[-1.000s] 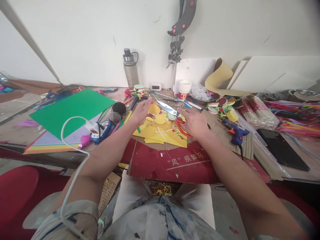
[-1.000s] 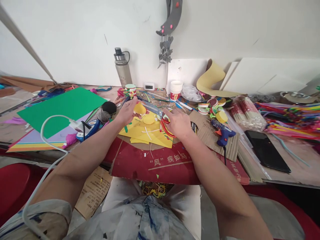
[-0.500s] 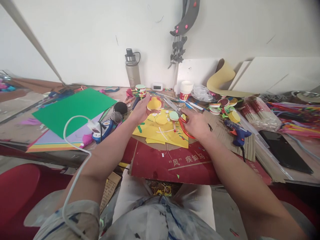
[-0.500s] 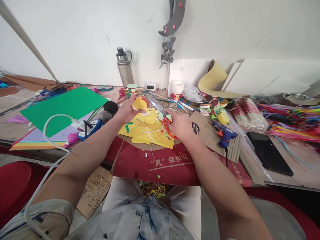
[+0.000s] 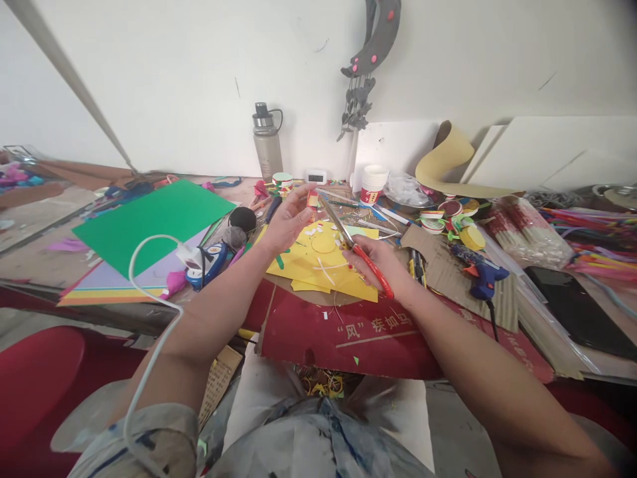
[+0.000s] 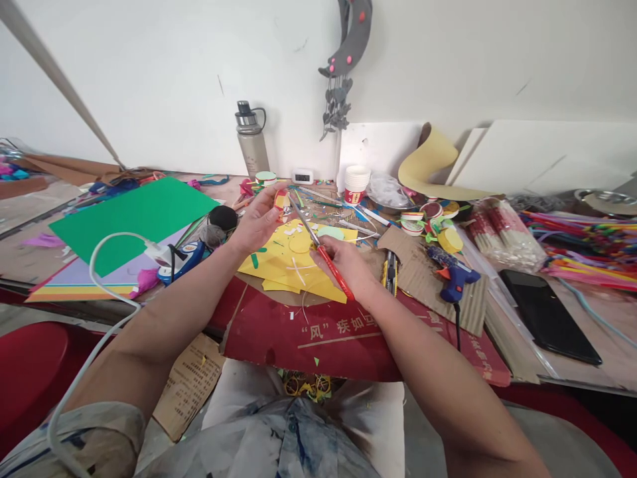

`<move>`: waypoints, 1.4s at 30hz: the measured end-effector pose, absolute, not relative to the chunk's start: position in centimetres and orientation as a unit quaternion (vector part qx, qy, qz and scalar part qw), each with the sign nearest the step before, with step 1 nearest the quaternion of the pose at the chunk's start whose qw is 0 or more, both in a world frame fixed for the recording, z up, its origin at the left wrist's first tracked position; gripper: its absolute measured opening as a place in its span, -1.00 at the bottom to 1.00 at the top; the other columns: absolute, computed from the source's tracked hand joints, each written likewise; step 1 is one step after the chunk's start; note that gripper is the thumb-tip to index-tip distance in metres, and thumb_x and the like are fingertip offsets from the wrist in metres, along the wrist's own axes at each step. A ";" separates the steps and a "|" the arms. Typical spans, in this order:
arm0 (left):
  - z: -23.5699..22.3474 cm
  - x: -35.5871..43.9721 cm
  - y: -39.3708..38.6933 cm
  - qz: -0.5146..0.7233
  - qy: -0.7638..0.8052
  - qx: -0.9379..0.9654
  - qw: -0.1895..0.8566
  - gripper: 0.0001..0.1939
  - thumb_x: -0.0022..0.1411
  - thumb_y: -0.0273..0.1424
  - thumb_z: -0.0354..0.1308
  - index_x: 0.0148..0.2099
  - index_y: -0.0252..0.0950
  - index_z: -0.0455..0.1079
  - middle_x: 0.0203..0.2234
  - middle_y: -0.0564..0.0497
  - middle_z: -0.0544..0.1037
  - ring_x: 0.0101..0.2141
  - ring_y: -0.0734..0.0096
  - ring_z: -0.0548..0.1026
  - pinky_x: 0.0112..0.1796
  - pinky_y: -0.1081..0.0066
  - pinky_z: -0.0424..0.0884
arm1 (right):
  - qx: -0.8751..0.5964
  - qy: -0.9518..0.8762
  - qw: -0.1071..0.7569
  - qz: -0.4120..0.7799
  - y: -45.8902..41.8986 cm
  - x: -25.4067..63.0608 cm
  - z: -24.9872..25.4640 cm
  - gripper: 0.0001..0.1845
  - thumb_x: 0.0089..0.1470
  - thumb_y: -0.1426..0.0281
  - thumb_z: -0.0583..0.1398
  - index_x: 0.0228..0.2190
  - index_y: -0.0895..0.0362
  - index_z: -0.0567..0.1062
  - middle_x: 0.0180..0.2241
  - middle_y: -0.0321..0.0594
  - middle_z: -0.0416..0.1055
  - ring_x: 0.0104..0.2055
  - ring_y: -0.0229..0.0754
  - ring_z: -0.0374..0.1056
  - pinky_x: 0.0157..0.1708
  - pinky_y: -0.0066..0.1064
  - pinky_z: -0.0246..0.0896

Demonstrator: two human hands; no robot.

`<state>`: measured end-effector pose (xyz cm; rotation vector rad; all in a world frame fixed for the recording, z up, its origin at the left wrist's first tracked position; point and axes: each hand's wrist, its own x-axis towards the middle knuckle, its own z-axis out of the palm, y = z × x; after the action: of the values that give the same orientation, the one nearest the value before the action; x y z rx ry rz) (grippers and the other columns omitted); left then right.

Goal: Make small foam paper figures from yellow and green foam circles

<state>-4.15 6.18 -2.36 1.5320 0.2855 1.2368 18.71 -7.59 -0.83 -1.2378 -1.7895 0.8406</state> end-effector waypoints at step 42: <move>-0.5 -4.6 4.5 0.491 0.148 0.663 0.544 -0.51 0.30 0.02 0.43 0.15 -0.11 0.65 0.23 -0.12 0.61 0.21 0.11 0.57 0.16 0.14 0.56 | -0.488 -0.649 0.353 0.466 -9.0 18.1 1.3 -0.42 0.08 -0.18 0.37 -0.45 -0.01 0.31 -0.70 -0.49 0.21 -0.70 -0.30 0.17 -0.72 -0.46 0.15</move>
<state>-4.62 4.45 -0.49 1.5737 0.3522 1.1660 18.08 -9.04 1.26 -1.2620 -1.6784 1.2044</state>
